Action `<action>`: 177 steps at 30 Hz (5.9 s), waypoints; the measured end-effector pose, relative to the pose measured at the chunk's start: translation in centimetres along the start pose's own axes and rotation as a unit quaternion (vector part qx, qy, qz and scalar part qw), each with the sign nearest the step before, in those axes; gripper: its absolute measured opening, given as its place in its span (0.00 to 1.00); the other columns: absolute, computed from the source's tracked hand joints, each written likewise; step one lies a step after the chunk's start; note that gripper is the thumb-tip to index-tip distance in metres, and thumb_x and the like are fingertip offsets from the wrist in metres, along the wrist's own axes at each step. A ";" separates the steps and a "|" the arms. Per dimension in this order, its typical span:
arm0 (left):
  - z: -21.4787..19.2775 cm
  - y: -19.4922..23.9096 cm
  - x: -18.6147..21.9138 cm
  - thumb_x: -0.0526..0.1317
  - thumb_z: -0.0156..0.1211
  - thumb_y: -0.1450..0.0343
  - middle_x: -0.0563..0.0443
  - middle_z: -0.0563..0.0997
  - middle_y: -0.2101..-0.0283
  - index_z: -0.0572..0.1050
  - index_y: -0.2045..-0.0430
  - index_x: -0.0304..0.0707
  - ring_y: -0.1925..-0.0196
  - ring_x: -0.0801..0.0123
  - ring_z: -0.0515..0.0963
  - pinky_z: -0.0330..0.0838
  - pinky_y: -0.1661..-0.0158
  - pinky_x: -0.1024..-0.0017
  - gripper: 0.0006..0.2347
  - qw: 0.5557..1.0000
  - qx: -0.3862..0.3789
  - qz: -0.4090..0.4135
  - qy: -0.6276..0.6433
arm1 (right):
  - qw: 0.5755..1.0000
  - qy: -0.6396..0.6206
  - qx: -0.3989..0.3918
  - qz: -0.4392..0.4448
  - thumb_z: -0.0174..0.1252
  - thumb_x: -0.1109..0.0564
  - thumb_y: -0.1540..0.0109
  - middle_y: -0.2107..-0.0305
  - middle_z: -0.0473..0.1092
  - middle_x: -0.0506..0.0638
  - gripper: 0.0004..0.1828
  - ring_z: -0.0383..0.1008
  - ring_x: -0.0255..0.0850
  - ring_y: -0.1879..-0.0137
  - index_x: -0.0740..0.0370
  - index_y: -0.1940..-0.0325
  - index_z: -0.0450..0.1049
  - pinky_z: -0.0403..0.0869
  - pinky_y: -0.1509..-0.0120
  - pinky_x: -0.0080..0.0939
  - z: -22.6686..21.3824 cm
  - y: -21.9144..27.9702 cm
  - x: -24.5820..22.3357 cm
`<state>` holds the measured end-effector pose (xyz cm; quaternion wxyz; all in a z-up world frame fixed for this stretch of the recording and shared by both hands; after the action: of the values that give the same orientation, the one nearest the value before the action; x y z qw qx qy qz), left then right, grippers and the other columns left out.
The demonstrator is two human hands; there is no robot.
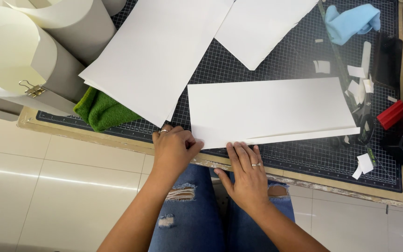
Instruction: Folding the edge of a paper sheet and making small fringe-like cuts with scissors.
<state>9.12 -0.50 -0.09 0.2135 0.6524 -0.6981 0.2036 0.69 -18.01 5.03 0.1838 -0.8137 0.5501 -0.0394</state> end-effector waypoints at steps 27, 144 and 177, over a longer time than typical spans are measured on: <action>1.9 7.6 10.9 0.40 0.44 0.26 0.39 0.70 0.36 0.67 0.36 0.30 0.34 0.45 0.67 0.63 0.34 0.52 0.22 0.968 0.117 0.221 -0.008 | 1.000 -0.018 -0.020 0.004 0.56 0.48 0.42 0.39 0.67 0.55 0.34 0.63 0.52 0.29 0.66 0.33 0.68 0.56 0.20 0.61 1.3 0.9 0.9; -0.2 8.9 7.6 0.54 0.52 0.25 0.57 0.75 0.40 0.74 0.39 0.44 0.40 0.57 0.73 0.61 0.32 0.54 0.22 0.938 0.196 0.172 -0.229 | 0.978 0.154 0.093 0.105 0.52 0.45 0.29 0.44 0.74 0.48 0.22 0.68 0.51 0.37 0.60 0.39 0.78 0.63 0.25 0.63 -5.5 6.1 20.8; 7.6 8.0 16.3 0.55 0.47 0.24 0.41 0.56 0.24 0.56 0.29 0.32 0.21 0.48 0.52 0.48 0.26 0.53 0.32 0.948 0.064 0.293 -0.105 | 0.997 -0.040 0.053 0.029 0.52 0.48 0.30 0.42 0.70 0.58 0.25 0.69 0.54 0.34 0.67 0.35 0.70 0.61 0.23 0.60 -2.7 3.0 9.5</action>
<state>-0.02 -17.65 2.79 0.0275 0.4488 -0.8627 0.2316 1.03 -28.32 5.17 0.2491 -0.7878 0.5625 -0.0304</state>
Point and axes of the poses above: each hand's wrist, its own y-axis away from the middle knuckle, its own z-axis out of the palm, x = y × z, the point moved 9 cm from there along -y, towards the middle knuckle
